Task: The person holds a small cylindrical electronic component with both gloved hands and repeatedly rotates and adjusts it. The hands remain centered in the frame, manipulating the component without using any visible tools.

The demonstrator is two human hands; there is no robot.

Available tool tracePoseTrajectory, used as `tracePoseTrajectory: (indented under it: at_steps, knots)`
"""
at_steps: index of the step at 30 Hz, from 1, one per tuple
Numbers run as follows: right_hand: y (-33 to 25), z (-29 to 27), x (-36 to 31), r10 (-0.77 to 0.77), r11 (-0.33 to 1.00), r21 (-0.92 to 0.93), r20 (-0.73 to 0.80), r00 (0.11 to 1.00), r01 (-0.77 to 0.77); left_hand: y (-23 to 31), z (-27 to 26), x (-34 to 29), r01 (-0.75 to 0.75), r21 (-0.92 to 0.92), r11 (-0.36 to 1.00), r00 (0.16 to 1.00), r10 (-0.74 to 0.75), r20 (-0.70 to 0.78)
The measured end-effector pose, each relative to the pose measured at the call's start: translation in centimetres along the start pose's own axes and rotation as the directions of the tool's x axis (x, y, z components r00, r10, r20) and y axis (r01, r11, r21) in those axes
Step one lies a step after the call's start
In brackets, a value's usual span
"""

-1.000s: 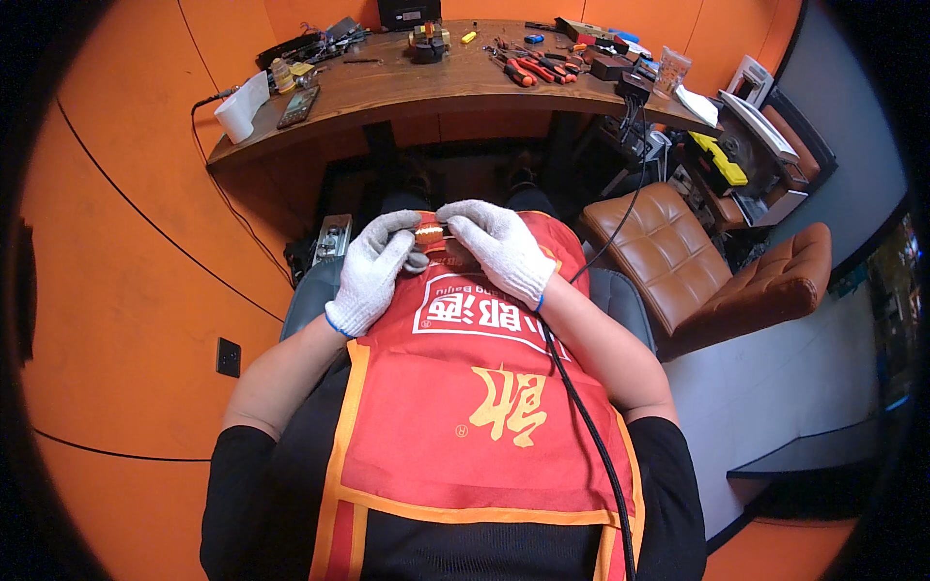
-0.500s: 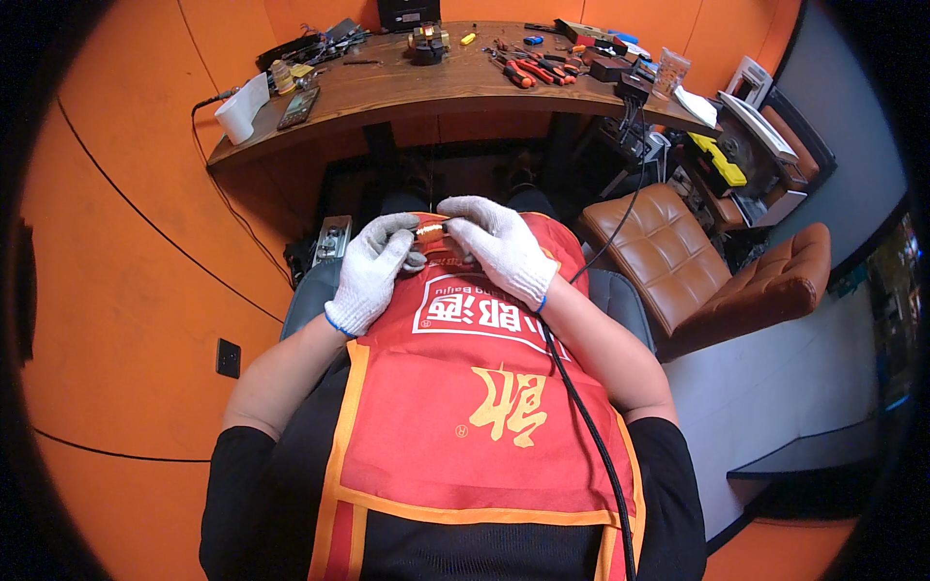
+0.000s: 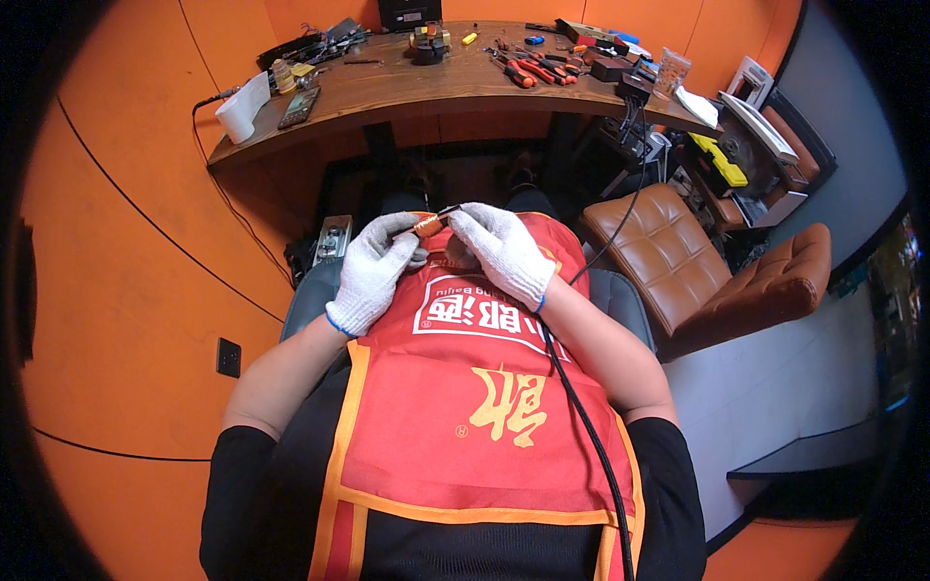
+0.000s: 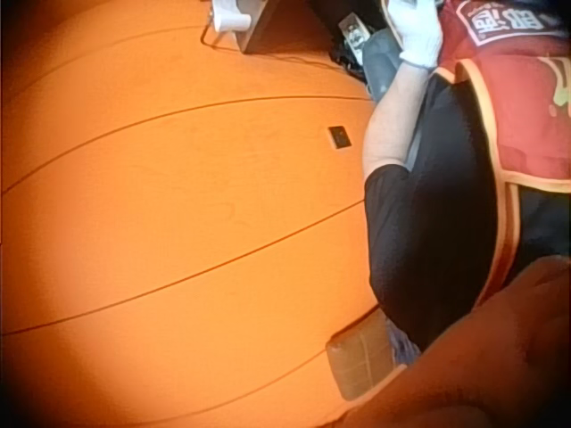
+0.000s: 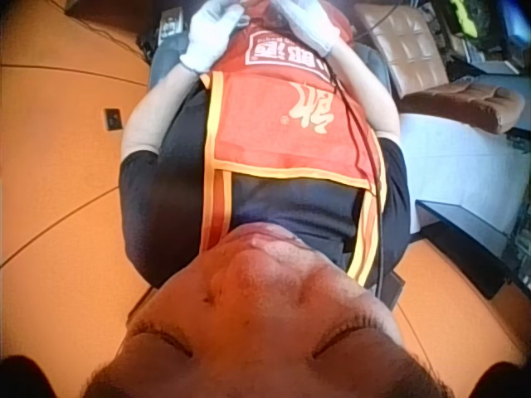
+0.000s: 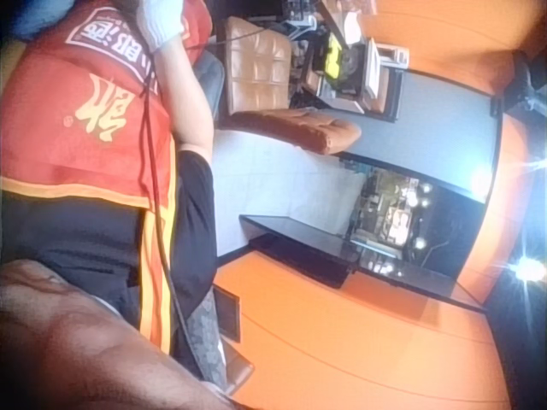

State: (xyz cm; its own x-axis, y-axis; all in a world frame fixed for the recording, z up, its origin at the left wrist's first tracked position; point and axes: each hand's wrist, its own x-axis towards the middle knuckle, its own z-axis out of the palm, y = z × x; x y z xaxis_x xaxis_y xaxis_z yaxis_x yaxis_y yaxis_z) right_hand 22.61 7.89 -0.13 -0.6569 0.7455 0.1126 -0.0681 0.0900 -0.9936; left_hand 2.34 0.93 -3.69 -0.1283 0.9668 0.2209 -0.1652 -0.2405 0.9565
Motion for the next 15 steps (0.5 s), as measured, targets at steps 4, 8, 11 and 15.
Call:
tracePoseTrajectory:
  at_steps: [4,8,11,15]
  knots:
    - [-0.16,0.19,-0.09,-0.049,0.998,0.02,-0.093,0.994,0.051,0.09,0.08,-0.05,0.002,0.012,1.0,1.0,-0.002,0.001]
    - [-0.59,-0.02,-0.26,0.05,0.998,-0.023,-0.031,0.998,-0.05,0.13,-0.21,-0.11,-0.059,0.137,0.989,0.998,0.056,0.028]
    - [-0.54,-0.02,-0.33,0.138,0.99,-0.018,-0.058,0.989,-0.139,0.08,-0.11,-0.16,-0.18,0.292,0.939,0.984,0.173,0.051]
    - [-0.07,0.19,-0.12,0.043,0.998,-0.032,-0.093,0.995,-0.046,0.02,0.51,-0.17,-0.215,0.176,0.961,0.976,0.219,-0.005]
